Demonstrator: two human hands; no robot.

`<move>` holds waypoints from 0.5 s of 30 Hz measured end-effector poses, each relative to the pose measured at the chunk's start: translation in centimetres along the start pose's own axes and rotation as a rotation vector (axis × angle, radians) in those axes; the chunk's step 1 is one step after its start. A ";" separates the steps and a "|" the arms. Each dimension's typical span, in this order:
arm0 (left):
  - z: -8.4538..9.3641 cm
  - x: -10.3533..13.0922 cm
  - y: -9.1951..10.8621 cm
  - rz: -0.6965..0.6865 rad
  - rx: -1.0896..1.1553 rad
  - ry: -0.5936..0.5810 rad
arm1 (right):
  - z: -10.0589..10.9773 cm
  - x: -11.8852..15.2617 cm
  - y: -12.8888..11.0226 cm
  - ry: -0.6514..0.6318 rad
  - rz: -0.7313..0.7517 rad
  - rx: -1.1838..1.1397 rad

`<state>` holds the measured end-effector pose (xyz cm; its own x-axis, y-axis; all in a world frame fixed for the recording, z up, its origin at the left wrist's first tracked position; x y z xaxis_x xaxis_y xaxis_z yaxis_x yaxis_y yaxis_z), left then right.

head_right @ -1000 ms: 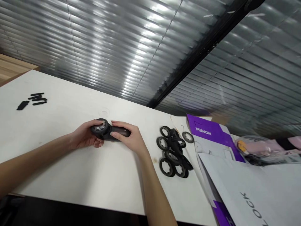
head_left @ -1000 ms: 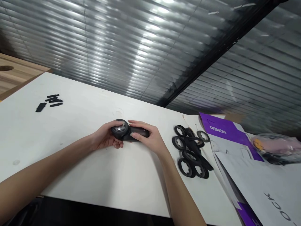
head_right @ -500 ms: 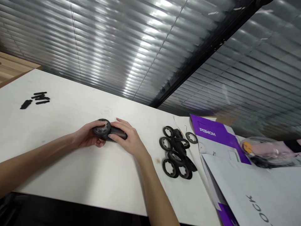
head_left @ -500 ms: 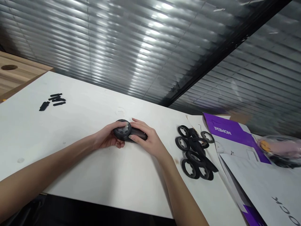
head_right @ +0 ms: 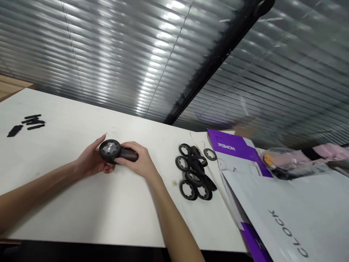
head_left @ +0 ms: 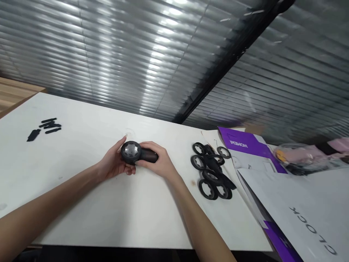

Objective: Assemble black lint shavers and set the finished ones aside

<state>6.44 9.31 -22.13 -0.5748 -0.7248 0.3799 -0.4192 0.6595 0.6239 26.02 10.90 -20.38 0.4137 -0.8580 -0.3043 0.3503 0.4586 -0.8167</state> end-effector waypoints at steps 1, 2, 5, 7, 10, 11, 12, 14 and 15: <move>0.1 0.0 0.0 -0.012 0.006 0.004 | 0.0 0.1 0.1 0.010 0.023 0.022; 0.3 -0.1 -0.1 -0.025 0.011 0.011 | 0.1 0.1 0.1 0.023 0.047 0.049; 0.7 -0.1 -0.2 -0.057 0.024 0.045 | 0.2 0.4 -0.1 0.071 0.100 0.132; 0.8 -0.1 0.0 -0.084 0.025 0.074 | 0.3 0.5 -0.4 0.073 0.129 0.178; 0.5 0.2 0.3 -0.106 -0.010 0.149 | 0.3 0.4 -0.8 -0.007 0.194 0.280; 0.4 0.3 0.4 -0.106 -0.017 0.177 | 0.2 0.4 -0.8 -0.034 0.221 0.328; 0.2 0.3 0.5 -0.104 -0.018 0.200 | 0.2 0.4 -0.8 -0.048 0.244 0.380; -0.1 0.4 0.6 -0.102 -0.009 0.217 | 0.2 0.4 -0.7 -0.039 0.268 0.477; -0.2 0.4 0.7 -0.104 -0.003 0.204 | 0.2 0.4 -0.6 -0.021 0.266 0.515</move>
<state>6.03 9.44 -21.43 -0.3746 -0.8144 0.4433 -0.4664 0.5787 0.6690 26.11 10.34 -19.94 0.5587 -0.6952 -0.4523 0.5934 0.7160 -0.3676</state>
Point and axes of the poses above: each hand's wrist, its own x-axis away from the middle knuckle, its own z-axis out of the back of the hand, y = z × x, the point moved 2 cm from there along -x, towards the middle knuckle, and after that the axes turned 1 degree about y, right-handed, at the moved point
